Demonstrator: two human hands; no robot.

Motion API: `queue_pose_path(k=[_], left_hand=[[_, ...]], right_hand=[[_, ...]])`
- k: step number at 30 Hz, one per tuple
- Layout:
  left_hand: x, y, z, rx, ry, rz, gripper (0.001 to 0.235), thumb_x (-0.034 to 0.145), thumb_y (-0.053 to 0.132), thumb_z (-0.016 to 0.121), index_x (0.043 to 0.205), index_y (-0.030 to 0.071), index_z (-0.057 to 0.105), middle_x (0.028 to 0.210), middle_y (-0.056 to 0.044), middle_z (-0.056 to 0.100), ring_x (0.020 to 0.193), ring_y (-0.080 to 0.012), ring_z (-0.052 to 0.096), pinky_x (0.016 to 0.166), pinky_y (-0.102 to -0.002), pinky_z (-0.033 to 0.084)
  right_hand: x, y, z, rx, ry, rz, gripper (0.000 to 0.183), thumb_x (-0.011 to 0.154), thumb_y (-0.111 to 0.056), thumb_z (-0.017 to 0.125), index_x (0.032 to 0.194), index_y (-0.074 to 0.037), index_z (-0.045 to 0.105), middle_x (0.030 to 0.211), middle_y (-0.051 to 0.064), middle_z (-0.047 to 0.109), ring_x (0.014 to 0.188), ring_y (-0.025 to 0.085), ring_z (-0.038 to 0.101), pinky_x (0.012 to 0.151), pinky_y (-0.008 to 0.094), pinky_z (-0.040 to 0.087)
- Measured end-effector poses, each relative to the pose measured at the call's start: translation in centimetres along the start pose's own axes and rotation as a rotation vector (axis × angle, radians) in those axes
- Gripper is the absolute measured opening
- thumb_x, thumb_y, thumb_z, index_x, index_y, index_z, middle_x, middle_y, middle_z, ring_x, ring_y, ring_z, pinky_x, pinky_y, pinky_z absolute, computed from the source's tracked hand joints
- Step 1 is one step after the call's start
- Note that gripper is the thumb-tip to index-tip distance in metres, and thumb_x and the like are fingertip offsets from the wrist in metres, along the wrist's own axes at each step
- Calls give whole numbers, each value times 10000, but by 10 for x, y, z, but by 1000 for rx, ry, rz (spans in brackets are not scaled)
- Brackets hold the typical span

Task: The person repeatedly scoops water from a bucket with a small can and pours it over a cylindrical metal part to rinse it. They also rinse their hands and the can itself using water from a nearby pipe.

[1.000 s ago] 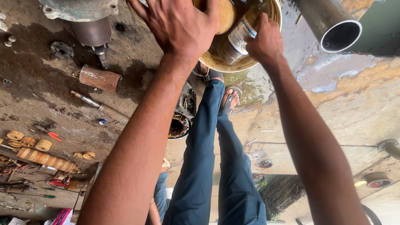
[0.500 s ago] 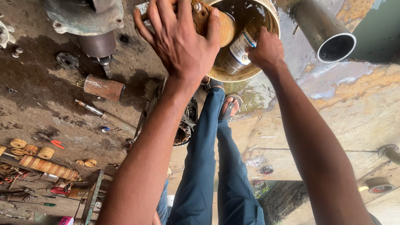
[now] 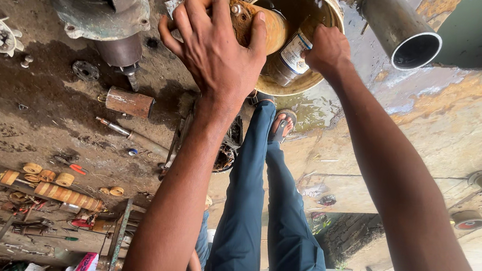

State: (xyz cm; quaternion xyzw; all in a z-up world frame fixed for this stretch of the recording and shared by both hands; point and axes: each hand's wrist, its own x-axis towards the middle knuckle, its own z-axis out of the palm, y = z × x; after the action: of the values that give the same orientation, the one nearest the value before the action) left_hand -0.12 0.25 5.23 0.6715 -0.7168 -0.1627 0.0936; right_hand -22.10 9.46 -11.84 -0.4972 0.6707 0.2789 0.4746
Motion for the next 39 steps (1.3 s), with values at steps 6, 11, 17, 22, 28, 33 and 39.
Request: queue_pose_path(k=[6, 11, 17, 22, 28, 33, 39], left_hand=[[-30, 9, -12, 4, -44, -30, 539, 941, 514, 750, 1250, 82, 657, 1063, -89, 536, 1108, -287, 517, 1083, -599, 276], [-55, 2, -14, 21, -33, -107, 552, 960, 545, 718, 1264, 87, 663, 1065, -96, 534, 1101, -281, 523, 1093, -581, 279], [-65, -20, -15, 30, -23, -197, 584, 940, 585, 717, 1234, 81, 685, 1050, -88, 541, 1076, -278, 530, 1058, -556, 290], [-74, -22, -16, 22, -32, -166, 604, 956, 580, 731, 1268, 66, 681, 1061, -108, 532, 1090, -292, 527, 1054, -551, 292], [-78, -21, -23, 28, -35, -152, 605, 983, 570, 727, 1294, 55, 668, 1083, -113, 531, 1111, -300, 534, 1081, -565, 292], [-88, -15, -23, 10, -40, -208, 616, 957, 567, 734, 1277, 44, 686, 1056, -114, 537, 1084, -302, 543, 1083, -573, 306], [-106, -13, -28, 49, -49, -232, 625, 944, 561, 760, 1279, 37, 690, 1080, -106, 539, 1122, -308, 534, 1106, -570, 296]], right_hand=[[-24, -4, 9, -14, 63, -18, 502, 944, -292, 789, 1155, 111, 578, 851, 196, 680, 692, 275, 644, 517, 428, 518], [-28, -2, 19, 17, 148, -47, 487, 941, -233, 778, 1158, 125, 529, 824, 182, 650, 672, 256, 621, 499, 399, 492], [-23, -5, 20, -4, 181, -60, 487, 918, -216, 797, 1150, 116, 526, 848, 206, 656, 717, 297, 647, 563, 428, 517], [-15, 1, 20, -50, 259, -100, 448, 855, -143, 805, 1114, 114, 545, 873, 231, 665, 810, 345, 671, 667, 448, 563], [5, 8, 18, -41, 165, -51, 577, 846, -143, 813, 1225, 168, 510, 890, 235, 664, 747, 317, 672, 597, 411, 590], [25, 16, 12, -151, -10, -37, 418, 925, -94, 746, 1235, 159, 626, 971, 239, 691, 778, 287, 682, 625, 363, 600], [52, 15, 0, -78, 37, -181, 398, 851, -29, 760, 1217, 99, 669, 980, 225, 698, 807, 286, 690, 640, 350, 598]])
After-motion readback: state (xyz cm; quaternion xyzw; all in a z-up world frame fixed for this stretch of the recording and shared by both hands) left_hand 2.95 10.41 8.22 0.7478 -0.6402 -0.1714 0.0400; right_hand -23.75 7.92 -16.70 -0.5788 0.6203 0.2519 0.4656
